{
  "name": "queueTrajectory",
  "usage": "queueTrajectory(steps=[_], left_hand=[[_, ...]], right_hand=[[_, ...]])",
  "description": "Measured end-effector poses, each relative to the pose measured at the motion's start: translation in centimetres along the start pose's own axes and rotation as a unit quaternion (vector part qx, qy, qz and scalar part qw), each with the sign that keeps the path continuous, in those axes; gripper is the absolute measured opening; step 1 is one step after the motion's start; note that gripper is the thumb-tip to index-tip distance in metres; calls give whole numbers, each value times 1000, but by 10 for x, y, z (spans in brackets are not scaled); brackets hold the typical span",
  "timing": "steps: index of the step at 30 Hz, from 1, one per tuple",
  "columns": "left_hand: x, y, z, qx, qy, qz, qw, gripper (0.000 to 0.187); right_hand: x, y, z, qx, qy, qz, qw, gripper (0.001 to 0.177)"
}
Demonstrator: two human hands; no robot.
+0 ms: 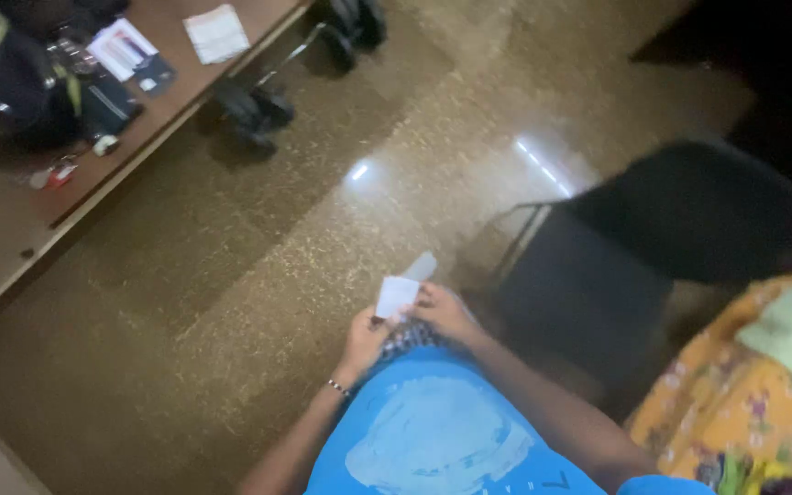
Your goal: The person moves several personal items, including a glasses case, a wallet, a box, and various cards and small containers, from a chair onto a desk.
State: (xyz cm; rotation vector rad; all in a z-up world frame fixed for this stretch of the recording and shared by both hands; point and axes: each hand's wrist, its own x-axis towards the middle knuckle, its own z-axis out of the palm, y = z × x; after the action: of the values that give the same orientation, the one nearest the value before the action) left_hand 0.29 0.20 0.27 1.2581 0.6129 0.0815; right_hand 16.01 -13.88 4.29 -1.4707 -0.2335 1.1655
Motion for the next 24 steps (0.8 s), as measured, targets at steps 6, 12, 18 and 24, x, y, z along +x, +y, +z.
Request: queueTrajectory(steps=[6, 12, 18, 24], left_hand=[[68, 6, -34, -8, 38, -2, 999, 24], [160, 66, -94, -21, 111, 61, 992, 24], [249, 154, -112, -58, 183, 94, 977, 24], [322, 170, -146, -117, 219, 89, 964, 24]], right_hand=[[121, -24, 0, 17, -45, 51, 998, 37], [264, -106, 14, -102, -223, -54, 968, 38], [375, -220, 22, -156, -217, -44, 963, 32], [427, -271, 49, -130, -286, -18, 949, 33]])
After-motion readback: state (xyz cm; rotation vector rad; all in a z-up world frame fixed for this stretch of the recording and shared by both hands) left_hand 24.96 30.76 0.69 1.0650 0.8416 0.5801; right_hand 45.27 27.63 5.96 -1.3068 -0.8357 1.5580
